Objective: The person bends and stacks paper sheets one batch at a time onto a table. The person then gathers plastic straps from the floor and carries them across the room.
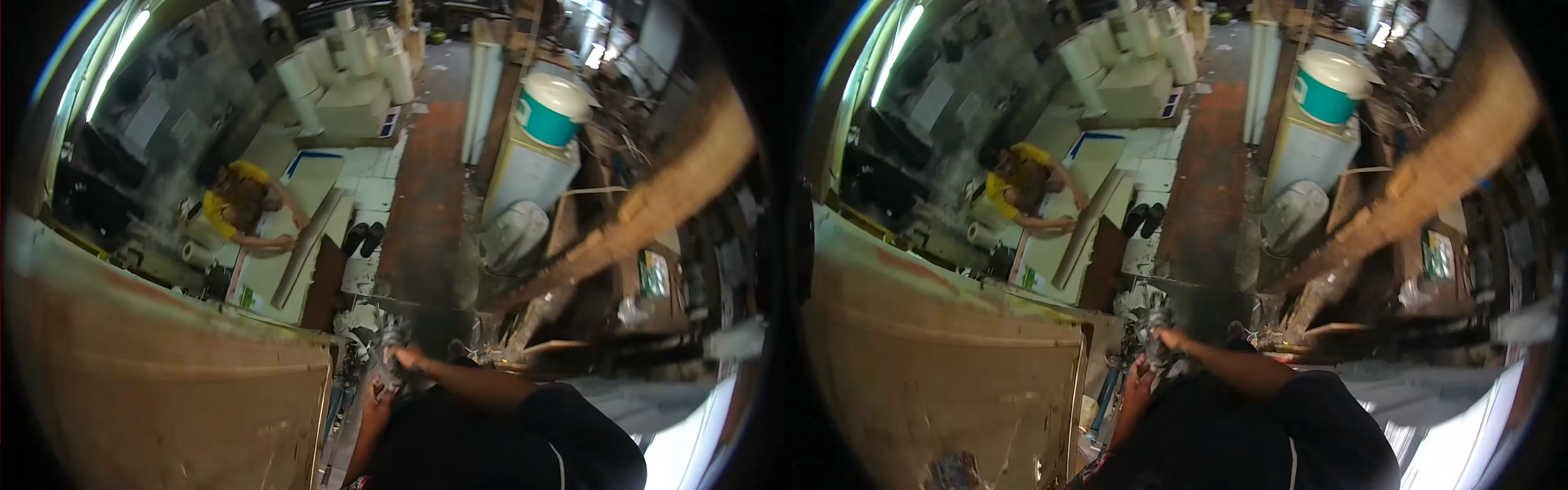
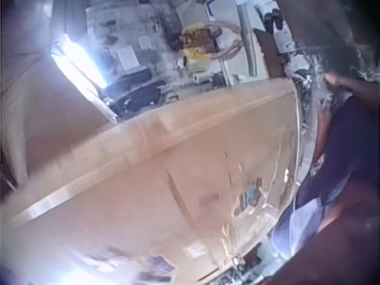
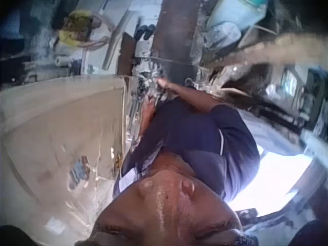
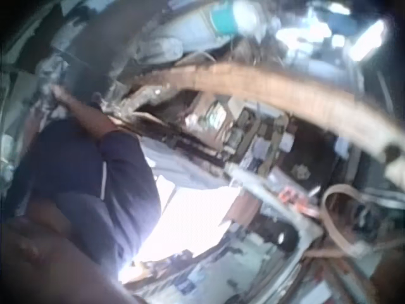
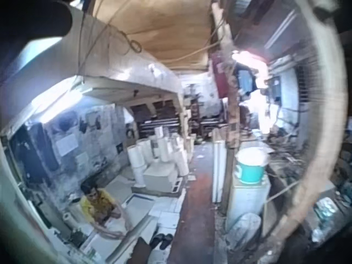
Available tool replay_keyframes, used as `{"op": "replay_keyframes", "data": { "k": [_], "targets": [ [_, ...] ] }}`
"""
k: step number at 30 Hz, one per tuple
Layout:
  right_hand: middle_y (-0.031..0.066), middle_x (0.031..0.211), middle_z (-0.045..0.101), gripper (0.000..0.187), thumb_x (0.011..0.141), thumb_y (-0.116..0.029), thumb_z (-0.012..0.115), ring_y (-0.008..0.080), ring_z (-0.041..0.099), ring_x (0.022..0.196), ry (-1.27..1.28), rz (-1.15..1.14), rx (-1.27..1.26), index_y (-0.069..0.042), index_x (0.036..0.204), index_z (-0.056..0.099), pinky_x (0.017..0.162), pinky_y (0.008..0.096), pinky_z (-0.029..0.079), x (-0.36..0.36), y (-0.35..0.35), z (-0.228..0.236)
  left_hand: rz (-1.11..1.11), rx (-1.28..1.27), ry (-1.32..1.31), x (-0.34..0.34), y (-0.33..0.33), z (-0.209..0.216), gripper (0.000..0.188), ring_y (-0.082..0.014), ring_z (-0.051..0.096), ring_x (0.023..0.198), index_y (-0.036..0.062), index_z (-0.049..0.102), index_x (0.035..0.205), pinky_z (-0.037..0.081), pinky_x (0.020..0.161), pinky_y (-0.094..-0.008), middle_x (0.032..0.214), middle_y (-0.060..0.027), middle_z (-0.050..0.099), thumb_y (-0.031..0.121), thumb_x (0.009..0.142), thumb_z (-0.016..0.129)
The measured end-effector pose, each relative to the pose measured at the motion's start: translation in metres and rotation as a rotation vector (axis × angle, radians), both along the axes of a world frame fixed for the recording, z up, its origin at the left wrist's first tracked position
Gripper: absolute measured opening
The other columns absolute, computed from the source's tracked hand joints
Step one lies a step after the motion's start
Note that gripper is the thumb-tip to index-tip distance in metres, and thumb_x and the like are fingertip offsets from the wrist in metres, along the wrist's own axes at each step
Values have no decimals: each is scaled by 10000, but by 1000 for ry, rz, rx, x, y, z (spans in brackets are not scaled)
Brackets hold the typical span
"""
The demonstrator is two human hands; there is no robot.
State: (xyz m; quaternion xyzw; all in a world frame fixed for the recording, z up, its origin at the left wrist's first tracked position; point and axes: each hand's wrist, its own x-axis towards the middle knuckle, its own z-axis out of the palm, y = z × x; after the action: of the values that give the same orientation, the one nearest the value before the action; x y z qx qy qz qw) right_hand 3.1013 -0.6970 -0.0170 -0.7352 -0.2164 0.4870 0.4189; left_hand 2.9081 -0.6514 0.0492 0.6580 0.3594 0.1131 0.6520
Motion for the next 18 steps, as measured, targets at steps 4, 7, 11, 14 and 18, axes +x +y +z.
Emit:
{"op": "replay_keyframes", "data": {
  "k": [4,7,11,14,18],
  "targets": [
    [168,990,694,511,787,-496,660,252,662,852,14,156,-92,-21,971,696,758,381,513,116,31,25,356,-191,29,119,25,54,888,-289,439,1270,-34,229,1468,414,1004,-389,1461,-222,341,345,840,731],
    [184,859,694,438,762,-375,692,271,678,813,-81,509,92,-11,1003,661,700,391,514,159,68,48,573,-169,65,176,66,31,1058,-266,421,1284,-47,184,1476,379,1037,-355,1472,-224,307,421,754,799],
    [264,864,660,513,759,-334,704,393,669,792,-263,551,181,34,1091,572,706,433,523,213,107,92,757,-392,-150,274,122,31,459,-201,619,893,-17,534,1137,490,793,-319,1005,-99,633,148,782,775],
    [226,870,674,505,764,-312,700,332,675,766,-213,529,167,25,1119,575,685,416,518,282,148,71,803,-440,-349,356,169,44,431,-201,640,822,-2,548,1139,535,727,-308,987,-100,638,49,759,745],
    [73,809,666,335,801,-302,708,149,619,654,463,401,-141,-29,987,653,595,277,502,408,200,103,692,-586,-433,476,241,57,525,-204,635,879,2,539,1162,538,772,-333,1008,-101,636,13,689,765]
  ]
}}
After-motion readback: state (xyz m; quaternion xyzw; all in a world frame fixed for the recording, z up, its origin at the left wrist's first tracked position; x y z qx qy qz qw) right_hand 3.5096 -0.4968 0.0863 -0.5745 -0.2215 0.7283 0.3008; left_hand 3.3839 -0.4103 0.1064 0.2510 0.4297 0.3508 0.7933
